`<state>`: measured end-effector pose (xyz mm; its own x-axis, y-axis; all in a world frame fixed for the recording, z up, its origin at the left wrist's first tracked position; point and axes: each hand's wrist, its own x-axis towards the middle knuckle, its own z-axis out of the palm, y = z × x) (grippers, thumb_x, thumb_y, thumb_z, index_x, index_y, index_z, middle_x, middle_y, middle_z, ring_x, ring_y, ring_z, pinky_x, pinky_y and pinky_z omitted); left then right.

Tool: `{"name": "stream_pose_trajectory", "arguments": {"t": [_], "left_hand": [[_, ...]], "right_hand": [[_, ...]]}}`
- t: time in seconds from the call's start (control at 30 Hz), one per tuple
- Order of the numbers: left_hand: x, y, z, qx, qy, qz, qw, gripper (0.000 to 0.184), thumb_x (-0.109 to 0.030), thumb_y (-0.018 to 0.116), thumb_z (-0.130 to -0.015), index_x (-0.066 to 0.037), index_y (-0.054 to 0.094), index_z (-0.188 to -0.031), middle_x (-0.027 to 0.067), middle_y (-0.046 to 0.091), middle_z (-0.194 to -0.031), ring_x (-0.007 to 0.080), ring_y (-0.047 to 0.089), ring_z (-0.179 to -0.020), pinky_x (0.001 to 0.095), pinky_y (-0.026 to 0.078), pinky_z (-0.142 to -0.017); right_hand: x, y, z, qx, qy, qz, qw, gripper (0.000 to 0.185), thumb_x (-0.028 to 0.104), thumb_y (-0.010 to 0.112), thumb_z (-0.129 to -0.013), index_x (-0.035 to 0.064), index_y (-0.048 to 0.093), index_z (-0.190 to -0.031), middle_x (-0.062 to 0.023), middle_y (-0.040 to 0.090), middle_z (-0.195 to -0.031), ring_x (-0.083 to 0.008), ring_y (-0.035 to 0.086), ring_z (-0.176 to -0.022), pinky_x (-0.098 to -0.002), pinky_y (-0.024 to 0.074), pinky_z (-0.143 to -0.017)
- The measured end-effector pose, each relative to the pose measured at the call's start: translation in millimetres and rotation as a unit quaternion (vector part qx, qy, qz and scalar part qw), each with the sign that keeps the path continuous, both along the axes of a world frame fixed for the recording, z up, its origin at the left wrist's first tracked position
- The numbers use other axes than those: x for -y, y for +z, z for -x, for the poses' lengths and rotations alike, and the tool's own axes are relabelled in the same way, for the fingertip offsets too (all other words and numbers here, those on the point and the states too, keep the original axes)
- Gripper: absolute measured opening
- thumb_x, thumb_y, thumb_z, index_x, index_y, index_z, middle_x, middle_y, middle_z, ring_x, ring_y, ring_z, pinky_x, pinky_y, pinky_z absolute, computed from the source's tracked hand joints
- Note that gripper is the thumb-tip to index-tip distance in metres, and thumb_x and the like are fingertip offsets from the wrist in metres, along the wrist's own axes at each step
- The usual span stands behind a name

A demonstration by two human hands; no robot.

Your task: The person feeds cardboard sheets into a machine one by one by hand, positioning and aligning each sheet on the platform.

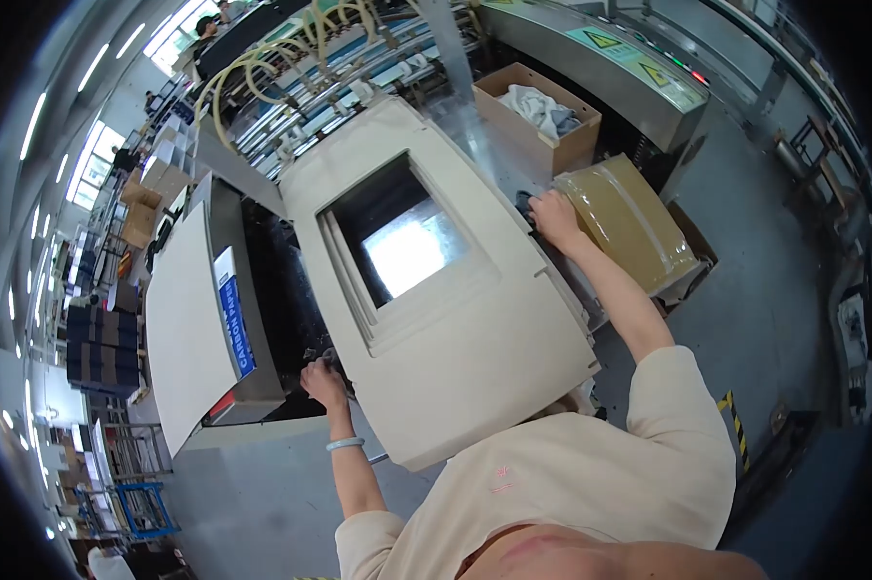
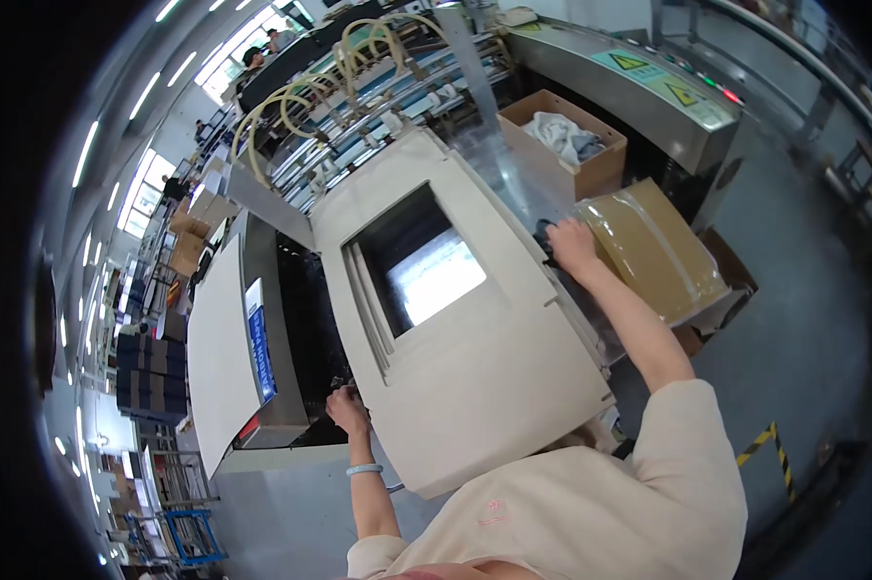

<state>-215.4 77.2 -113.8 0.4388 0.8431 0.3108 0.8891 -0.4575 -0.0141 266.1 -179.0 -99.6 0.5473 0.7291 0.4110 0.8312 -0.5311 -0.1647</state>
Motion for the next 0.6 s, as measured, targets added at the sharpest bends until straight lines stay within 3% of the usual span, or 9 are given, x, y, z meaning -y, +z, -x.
{"name": "stream_pose_trajectory", "arguments": {"t": [0.1,0.23,0.4,0.47,0.6], "left_hand": [[-1,8,3,0.009,0.024,0.044,0.999,0.024,-0.015,0.067,-0.07,-0.008,0.063,-0.093,0.01,0.06,-0.085,0.028,0.054,-0.085,0.0376,0.043,-0.081],[19,23,-3,0.119,0.002,0.039,0.992,0.033,-0.016,0.068,-0.07,-0.008,0.06,-0.101,0.0112,0.058,-0.1,0.0298,0.054,-0.092,0.0381,0.043,-0.084],[22,24,2,0.208,-0.073,0.037,0.975,0.04,-0.015,0.067,-0.07,-0.007,0.057,-0.108,0.0129,0.054,-0.112,0.031,0.052,-0.1,0.0388,0.042,-0.087],[27,31,0,0.223,-0.063,0.071,0.97,0.041,-0.015,0.067,-0.07,-0.006,0.057,-0.109,0.0142,0.053,-0.116,0.0313,0.051,-0.105,0.0384,0.041,-0.091],[46,46,-7,0.244,-0.074,0.063,0.965,0.035,-0.013,0.066,-0.072,-0.005,0.059,-0.106,0.0136,0.053,-0.118,0.0306,0.05,-0.107,0.0358,0.042,-0.091]], "right_hand": [[-2,5,-4,-0.043,-0.007,0.052,0.998,0.018,0.014,0.061,-0.075,0.0074,0.062,-0.092,-0.0121,0.061,-0.088,-0.0325,0.056,-0.084,-0.0407,0.0464,-0.075],[1,2,-2,-0.089,0.009,-0.029,0.996,0.03,0.013,0.06,-0.076,0.0111,0.06,-0.106,-0.0112,0.058,-0.109,-0.0315,0.053,-0.099,-0.0395,0.0439,-0.084],[-2,-21,-3,0.018,0.03,0.035,0.999,0.039,0.012,0.06,-0.073,0.0155,0.057,-0.112,-0.0129,0.052,-0.118,-0.0324,0.049,-0.11,-0.0429,0.0438,-0.087],[-8,-23,-5,-0.037,0.02,0.031,0.999,0.038,0.011,0.059,-0.073,0.0152,0.057,-0.11,-0.0134,0.05,-0.123,-0.0333,0.048,-0.114,-0.0439,0.0434,-0.088],[-23,-41,-14,-0.008,0.0,0.019,1.0,0.033,0.014,0.054,-0.078,0.0161,0.055,-0.111,-0.0116,0.051,-0.121,-0.0318,0.051,-0.107,-0.0435,0.0442,-0.083]]}}
